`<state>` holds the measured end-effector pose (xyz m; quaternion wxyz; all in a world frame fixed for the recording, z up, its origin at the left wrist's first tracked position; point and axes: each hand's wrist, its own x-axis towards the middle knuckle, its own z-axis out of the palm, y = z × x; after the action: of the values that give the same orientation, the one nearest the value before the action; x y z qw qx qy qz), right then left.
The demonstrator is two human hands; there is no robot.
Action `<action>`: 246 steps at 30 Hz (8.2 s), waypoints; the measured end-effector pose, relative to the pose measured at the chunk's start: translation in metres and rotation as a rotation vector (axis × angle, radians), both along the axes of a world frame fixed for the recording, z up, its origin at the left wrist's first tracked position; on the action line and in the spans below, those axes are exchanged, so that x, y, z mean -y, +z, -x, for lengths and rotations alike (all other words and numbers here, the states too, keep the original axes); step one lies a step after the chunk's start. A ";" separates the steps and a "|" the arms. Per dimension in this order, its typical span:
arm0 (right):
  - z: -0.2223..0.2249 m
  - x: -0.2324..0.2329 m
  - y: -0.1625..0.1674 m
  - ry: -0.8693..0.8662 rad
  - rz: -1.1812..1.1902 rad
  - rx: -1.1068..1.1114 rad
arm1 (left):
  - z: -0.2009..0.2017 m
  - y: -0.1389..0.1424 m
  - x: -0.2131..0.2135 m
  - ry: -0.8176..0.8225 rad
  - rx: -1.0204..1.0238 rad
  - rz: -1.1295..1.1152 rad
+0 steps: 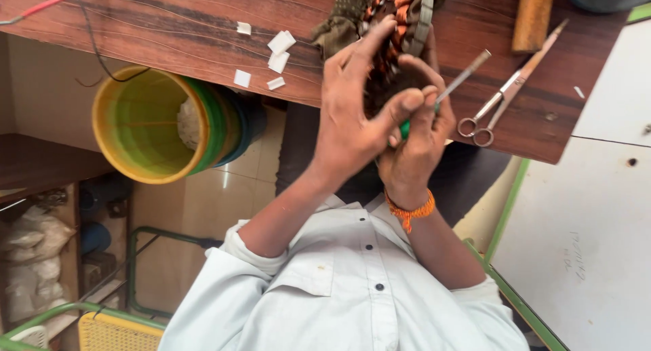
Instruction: The person uses a screwdriver to adjust copper windings on a motor stator, then cuts small white insulating paper pieces with scissors and inserts them into the stator slots. The person continues to adjust the windings and place insulation throughout the clip.
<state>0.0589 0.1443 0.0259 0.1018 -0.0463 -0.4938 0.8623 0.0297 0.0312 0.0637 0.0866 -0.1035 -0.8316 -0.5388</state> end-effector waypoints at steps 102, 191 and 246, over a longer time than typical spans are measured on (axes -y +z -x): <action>0.067 -0.096 0.073 0.262 -1.023 -0.511 | 0.095 0.003 0.031 -0.410 -0.227 0.286; 0.050 -0.091 0.104 0.116 -1.714 -0.421 | 0.096 0.004 0.018 -0.463 -0.430 0.375; -0.046 -0.151 0.039 -0.013 0.114 0.319 | 0.110 -0.007 0.043 -0.601 -0.300 0.119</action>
<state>0.1047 0.2951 0.0649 0.0249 -0.1913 -0.4537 0.8700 -0.0805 -0.0116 0.0572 0.0390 -0.4266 -0.7720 -0.4695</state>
